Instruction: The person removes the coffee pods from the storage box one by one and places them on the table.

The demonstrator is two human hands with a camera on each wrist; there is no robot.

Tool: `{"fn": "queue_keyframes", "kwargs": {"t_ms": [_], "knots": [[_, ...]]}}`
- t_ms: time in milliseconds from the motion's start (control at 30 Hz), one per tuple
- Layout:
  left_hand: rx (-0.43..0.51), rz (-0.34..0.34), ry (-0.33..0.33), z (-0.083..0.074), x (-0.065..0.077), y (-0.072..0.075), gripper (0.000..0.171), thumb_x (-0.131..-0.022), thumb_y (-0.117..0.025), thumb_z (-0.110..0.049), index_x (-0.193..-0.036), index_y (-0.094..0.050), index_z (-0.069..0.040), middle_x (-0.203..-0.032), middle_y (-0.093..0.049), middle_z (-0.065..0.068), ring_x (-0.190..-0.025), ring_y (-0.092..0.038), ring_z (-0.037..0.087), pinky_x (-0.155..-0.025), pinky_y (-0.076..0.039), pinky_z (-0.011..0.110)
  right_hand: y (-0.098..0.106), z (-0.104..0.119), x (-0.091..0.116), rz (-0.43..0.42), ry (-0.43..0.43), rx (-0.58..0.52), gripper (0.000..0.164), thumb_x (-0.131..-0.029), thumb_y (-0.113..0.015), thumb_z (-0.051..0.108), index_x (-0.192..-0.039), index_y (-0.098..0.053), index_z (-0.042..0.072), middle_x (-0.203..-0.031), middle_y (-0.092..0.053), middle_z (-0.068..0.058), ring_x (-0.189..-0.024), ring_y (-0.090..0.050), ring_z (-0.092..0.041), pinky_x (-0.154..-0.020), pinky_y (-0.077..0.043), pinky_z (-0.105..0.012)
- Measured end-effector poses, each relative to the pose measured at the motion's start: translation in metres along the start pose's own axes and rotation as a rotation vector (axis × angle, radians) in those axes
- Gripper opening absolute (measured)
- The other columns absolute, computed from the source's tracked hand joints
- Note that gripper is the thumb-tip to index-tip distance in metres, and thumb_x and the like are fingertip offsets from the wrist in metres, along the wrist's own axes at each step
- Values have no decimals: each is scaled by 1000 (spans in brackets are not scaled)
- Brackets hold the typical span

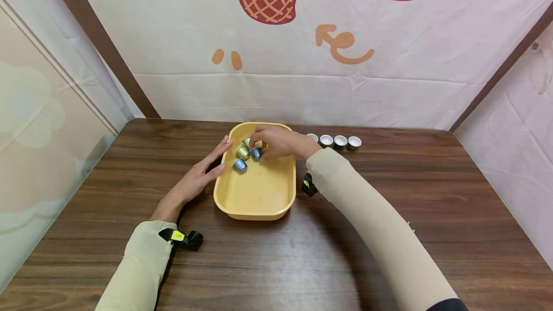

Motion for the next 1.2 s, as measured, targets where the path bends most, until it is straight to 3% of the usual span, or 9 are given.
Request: {"fn": "queue_keyframes", "kwargs": {"t_ms": [300, 700, 933, 1200], "knots": [[-4, -1, -16, -4, 1, 0, 55, -100, -45, -4, -152, -26, -7, -160, -7, 8, -144, -7, 28, -108, -10, 59, -4, -1, 2, 36, -5, -62, 36, -82, -73, 1, -114, -70, 17, -121, -52, -6, -98, -57, -22, -84, -44, -25], [-7, -2, 1, -4, 2, 0, 53, -102, -45, -15, -152, -26, -9, -160, -7, 7, -144, -8, 25, -109, -11, 58, -6, 3, 0, 15, 11, -130, 34, -77, -82, 17, -109, -70, 13, -108, -56, -10, -88, -59, -19, -79, -43, -24], [-10, -6, -14, -3, 3, 1, 54, -101, -45, -10, -152, -26, -7, -159, -7, 9, -144, -8, 27, -109, -11, 58, -11, 12, -4, 56, 83, -120, 26, -78, -78, 5, -101, -69, 10, -98, -62, -2, -88, -60, -21, -77, -44, -23], [-19, -10, -39, -3, 1, 2, 54, -101, -46, -10, -152, -27, -7, -159, -8, 8, -144, -8, 26, -109, -11, 57, -15, 10, -4, 92, 52, -138, 27, -78, -77, 4, -102, -68, 11, -96, -63, 2, -87, -61, -17, -76, -45, -23]]}}
Point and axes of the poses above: each hand's wrist, its own x-axis away from the middle knuckle, its own y-axis out of the back of the hand, z = x × y, the point moved 10 cm from there along -x, towards the middle knuckle
